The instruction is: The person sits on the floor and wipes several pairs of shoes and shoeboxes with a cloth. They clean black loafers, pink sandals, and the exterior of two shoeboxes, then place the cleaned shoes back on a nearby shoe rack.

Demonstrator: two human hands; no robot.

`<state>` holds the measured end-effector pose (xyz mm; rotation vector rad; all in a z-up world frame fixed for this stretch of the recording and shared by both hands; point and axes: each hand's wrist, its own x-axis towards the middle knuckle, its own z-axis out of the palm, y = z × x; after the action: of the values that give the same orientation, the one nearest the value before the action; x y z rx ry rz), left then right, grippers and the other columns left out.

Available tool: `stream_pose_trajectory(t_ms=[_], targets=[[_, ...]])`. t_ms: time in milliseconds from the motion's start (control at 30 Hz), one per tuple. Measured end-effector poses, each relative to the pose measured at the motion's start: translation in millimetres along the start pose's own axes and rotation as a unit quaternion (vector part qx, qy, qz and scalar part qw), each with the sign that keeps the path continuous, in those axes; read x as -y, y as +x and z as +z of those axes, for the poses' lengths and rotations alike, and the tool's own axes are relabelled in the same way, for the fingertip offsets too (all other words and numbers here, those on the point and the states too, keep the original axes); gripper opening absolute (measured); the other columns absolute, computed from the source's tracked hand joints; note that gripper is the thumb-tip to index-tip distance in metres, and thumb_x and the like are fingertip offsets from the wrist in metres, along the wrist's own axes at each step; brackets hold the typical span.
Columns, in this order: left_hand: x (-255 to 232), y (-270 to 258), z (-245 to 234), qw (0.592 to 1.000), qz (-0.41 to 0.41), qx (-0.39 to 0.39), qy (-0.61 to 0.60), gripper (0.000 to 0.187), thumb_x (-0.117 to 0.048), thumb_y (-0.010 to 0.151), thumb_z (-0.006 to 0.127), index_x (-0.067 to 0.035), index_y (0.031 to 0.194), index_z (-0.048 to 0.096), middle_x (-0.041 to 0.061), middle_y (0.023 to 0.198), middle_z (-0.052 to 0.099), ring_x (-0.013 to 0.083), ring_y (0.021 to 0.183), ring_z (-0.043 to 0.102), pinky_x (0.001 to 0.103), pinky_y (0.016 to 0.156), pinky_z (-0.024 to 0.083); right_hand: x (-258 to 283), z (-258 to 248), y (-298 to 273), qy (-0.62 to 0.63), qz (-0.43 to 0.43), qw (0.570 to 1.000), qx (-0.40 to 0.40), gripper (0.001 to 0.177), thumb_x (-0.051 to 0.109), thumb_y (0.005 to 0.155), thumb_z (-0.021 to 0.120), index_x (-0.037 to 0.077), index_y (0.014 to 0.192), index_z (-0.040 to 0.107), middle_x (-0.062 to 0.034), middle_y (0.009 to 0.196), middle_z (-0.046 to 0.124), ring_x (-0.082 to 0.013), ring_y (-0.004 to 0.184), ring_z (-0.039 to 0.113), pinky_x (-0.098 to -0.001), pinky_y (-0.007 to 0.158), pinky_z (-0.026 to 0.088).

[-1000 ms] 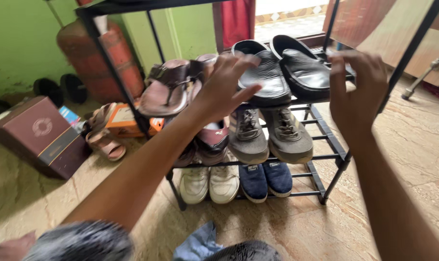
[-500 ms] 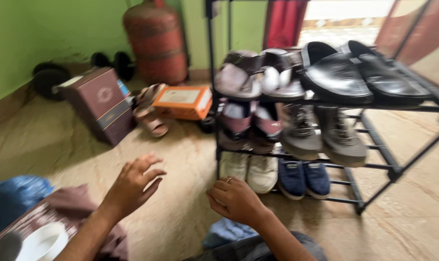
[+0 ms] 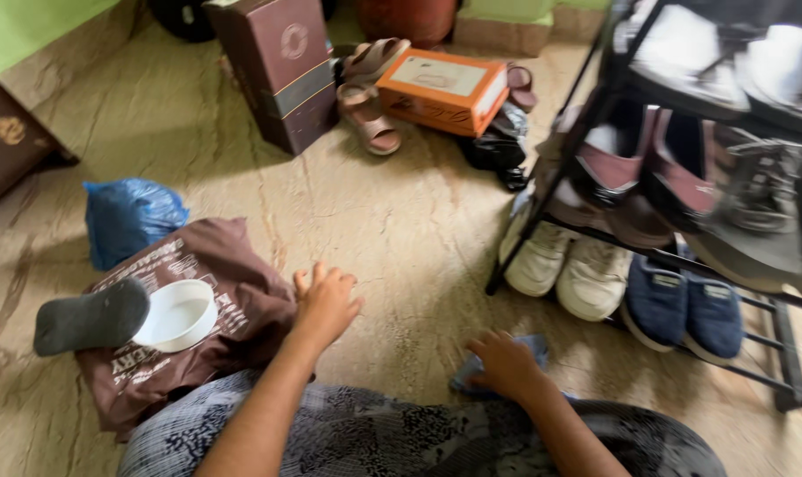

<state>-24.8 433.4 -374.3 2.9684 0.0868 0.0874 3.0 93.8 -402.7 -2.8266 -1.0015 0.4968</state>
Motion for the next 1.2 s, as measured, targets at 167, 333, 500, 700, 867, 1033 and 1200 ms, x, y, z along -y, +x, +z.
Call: stream_pose_trajectory(t_ms=[167, 333, 500, 700, 867, 1033, 1200], targets=[[10, -2, 4, 0.984, -0.03, 0.174, 0.039, 0.053, -0.049, 0.086, 0.074, -0.016, 0.127, 0.065, 0.01, 0.141, 0.054, 0.0356, 0.149, 0.025, 0.067, 0.117, 0.013, 1, 17, -2, -0.13, 0.173, 0.962, 0.166, 0.088, 0.054, 0.076, 0.086, 0.023, 0.144, 0.041, -0.0133, 0.136, 0.052, -0.038, 0.126, 0.057, -0.0571, 0.091, 0.056], [17, 2, 5, 0.977, -0.055, 0.207, 0.012, 0.057, -0.053, 0.086, 0.072, -0.018, 0.13, 0.065, 0.009, 0.145, 0.052, 0.0357, 0.15, 0.024, 0.068, 0.119, 0.013, -11, 34, 10, -0.12, 0.115, 0.984, 0.071, 0.041, 0.017, 0.103, 0.055, 0.023, 0.143, 0.052, -0.0123, 0.109, 0.07, -0.0324, 0.104, 0.073, -0.0472, 0.079, 0.062], [13, 4, 4, 0.975, -0.052, 0.215, 0.011, 0.068, -0.053, 0.087, 0.072, -0.019, 0.143, 0.054, 0.01, 0.148, 0.048, 0.0334, 0.148, 0.027, 0.065, 0.118, 0.016, 11, 2, 25, 0.012, 0.058, 0.997, -0.04, 0.048, 0.016, 0.089, 0.064, 0.02, 0.136, 0.056, -0.0117, 0.115, 0.065, -0.0311, 0.104, 0.067, -0.0466, 0.086, 0.055], [-6, 28, 9, 0.982, -0.048, 0.178, -0.029, 0.076, -0.054, 0.089, 0.07, -0.014, 0.149, 0.045, 0.011, 0.154, 0.041, 0.0296, 0.145, 0.03, 0.061, 0.116, 0.021, 70, -30, 49, 0.165, -0.009, 0.947, -0.276, 0.05, 0.007, 0.086, 0.062, 0.016, 0.134, 0.06, -0.0122, 0.122, 0.059, -0.0324, 0.106, 0.062, -0.044, 0.089, 0.051], [-26, 34, 23, 0.986, 0.005, 0.154, -0.068, 0.068, -0.043, 0.093, 0.067, -0.017, 0.151, 0.042, 0.011, 0.148, 0.05, 0.0272, 0.14, 0.043, 0.061, 0.117, 0.026, 72, -19, 63, 0.195, -0.092, 0.904, -0.369, 0.056, -0.001, 0.083, 0.061, 0.013, 0.136, 0.06, -0.0156, 0.123, 0.059, -0.0367, 0.112, 0.059, -0.0441, 0.097, 0.049], [-41, 52, 28, 0.877, -0.002, 0.179, -0.446, 0.073, -0.031, 0.096, 0.054, -0.017, 0.161, 0.024, 0.017, 0.143, 0.055, 0.0313, 0.118, 0.066, 0.046, 0.1, 0.058, 60, -5, 91, 0.383, -0.07, 0.836, -0.387, 0.047, -0.001, 0.095, 0.055, 0.009, 0.141, 0.052, -0.0129, 0.129, 0.061, -0.0265, 0.113, 0.064, -0.038, 0.096, 0.052], [-54, 59, 42, 0.812, -0.065, 0.166, -0.556, 0.055, -0.03, 0.104, 0.05, -0.017, 0.156, 0.036, 0.014, 0.127, 0.071, 0.0223, 0.109, 0.07, 0.036, 0.089, 0.056, 61, 15, 114, 0.497, -0.066, 0.8, -0.329, 0.065, -0.011, 0.089, 0.046, 0.006, 0.151, 0.043, -0.0142, 0.129, 0.058, -0.0205, 0.113, 0.058, -0.0328, 0.098, 0.047]])
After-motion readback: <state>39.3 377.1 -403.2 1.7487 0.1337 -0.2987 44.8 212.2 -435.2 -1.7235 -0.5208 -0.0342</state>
